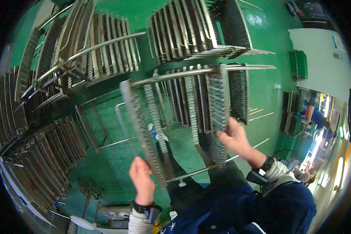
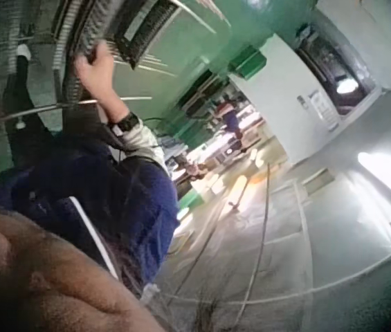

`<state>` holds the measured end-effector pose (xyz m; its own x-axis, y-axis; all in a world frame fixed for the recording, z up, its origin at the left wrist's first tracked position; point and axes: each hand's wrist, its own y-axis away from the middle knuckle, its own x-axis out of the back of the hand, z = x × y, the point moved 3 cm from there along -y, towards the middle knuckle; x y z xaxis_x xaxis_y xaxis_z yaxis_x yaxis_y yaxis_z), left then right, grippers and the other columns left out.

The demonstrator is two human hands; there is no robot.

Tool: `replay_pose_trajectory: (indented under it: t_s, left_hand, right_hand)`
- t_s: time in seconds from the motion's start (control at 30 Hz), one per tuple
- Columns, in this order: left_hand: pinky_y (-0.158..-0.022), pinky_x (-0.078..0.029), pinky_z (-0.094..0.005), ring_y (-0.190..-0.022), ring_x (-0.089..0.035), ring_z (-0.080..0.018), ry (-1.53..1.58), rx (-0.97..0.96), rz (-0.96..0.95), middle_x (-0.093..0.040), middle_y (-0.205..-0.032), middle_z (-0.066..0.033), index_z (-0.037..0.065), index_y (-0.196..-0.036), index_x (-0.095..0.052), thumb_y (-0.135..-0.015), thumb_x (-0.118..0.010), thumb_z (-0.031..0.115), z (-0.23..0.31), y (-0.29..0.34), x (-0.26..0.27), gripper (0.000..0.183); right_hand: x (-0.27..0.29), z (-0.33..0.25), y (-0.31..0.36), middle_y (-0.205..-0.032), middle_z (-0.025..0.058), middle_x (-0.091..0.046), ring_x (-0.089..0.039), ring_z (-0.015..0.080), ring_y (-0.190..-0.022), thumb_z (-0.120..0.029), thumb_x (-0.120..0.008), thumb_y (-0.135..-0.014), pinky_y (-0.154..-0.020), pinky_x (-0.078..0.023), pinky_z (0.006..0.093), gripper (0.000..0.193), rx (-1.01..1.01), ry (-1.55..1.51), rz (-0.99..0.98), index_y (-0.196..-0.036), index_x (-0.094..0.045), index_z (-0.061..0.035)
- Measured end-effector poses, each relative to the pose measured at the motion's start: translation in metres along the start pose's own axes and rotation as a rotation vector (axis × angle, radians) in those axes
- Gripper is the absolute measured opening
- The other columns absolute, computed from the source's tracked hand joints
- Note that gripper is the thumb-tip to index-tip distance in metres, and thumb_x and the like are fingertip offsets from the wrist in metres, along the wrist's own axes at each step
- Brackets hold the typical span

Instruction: Stacking and organizing metal fabrication racks on the factory floor.

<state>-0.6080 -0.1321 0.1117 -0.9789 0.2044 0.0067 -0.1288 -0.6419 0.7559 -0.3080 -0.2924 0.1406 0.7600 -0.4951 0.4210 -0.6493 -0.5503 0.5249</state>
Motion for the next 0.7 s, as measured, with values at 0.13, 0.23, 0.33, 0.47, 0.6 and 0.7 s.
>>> replay_pose_trajectory:
  t_s: [0.13, 0.23, 0.33, 0.47, 0.6, 0.7]
  left_hand:
    - [-0.051, -0.034, -0.0236, -0.055, -0.037, -0.0059, 0.118, 0.136, -0.228, -0.04, -0.065, 0.0043, 0.012, -0.073, -0.047, -0.103, -0.048, 0.033, -0.026, 0.029, -0.119, 0.036]
    - [-0.051, -0.034, -0.024, -0.056, -0.038, -0.0068, 0.179, 0.152, -0.368, -0.041, -0.066, 0.0028, 0.01, -0.074, -0.046, -0.103, -0.046, 0.035, -0.045, 0.05, -0.199, 0.039]
    - [-0.05, -0.033, -0.0241, -0.055, -0.038, -0.0073, 0.163, 0.16, -0.401, -0.04, -0.064, 0.0021, 0.01, -0.071, -0.044, -0.104, -0.045, 0.035, -0.069, 0.051, -0.248, 0.041]
    - [-0.05, -0.032, -0.0244, -0.053, -0.037, -0.0078, 0.073, 0.145, -0.365, -0.039, -0.061, 0.0025, 0.011, -0.07, -0.042, -0.104, -0.043, 0.037, -0.09, 0.039, -0.273, 0.043]
    - [-0.049, -0.031, -0.0251, -0.052, -0.036, -0.0081, 0.029, 0.171, -0.272, -0.038, -0.06, 0.0028, 0.012, -0.069, -0.042, -0.104, -0.043, 0.038, -0.103, 0.028, -0.289, 0.044]
    - [-0.048, -0.031, -0.0255, -0.051, -0.035, -0.008, -0.025, 0.111, -0.225, -0.037, -0.058, 0.0029, 0.012, -0.067, -0.041, -0.104, -0.042, 0.038, -0.114, 0.029, -0.288, 0.045]
  right_hand:
    - [0.111, 0.012, -0.012, -0.074, -0.0007, -0.057, -0.049, 0.0067, -0.069, -0.009, -0.068, -0.081, -0.06, -0.044, 0.0261, 0.018, -0.007, 0.071, 0.259, -0.093, -0.058, -0.0009]
    - [0.189, 0.046, -0.022, -0.066, -0.0035, -0.042, -0.035, 0.0066, -0.063, -0.01, -0.069, -0.081, -0.053, -0.031, 0.027, 0.024, 0.036, 0.22, 0.472, -0.074, -0.047, -0.0024]
    - [0.228, 0.076, -0.033, -0.064, -0.0027, -0.04, -0.034, 0.0083, -0.062, -0.01, -0.069, -0.08, -0.053, -0.031, 0.0283, 0.026, -0.002, 0.182, 0.506, -0.073, -0.046, -0.0022]
    - [0.243, 0.111, -0.055, -0.06, 0.0011, -0.037, -0.033, 0.0099, -0.06, -0.011, -0.069, -0.078, -0.051, -0.031, 0.0304, 0.033, 0.007, 0.222, 0.526, -0.07, -0.039, -0.0023]
    - [0.243, 0.12, -0.081, -0.059, 0.0029, -0.036, -0.033, 0.0112, -0.059, -0.011, -0.069, -0.076, -0.05, -0.031, 0.0311, 0.032, 0.033, 0.224, 0.502, -0.07, -0.039, -0.0024]
    - [0.244, 0.126, -0.083, -0.059, 0.0052, -0.037, -0.034, 0.0127, -0.057, -0.011, -0.068, -0.076, -0.05, -0.034, 0.0323, 0.031, 0.011, 0.208, 0.439, -0.07, -0.039, -0.0022]
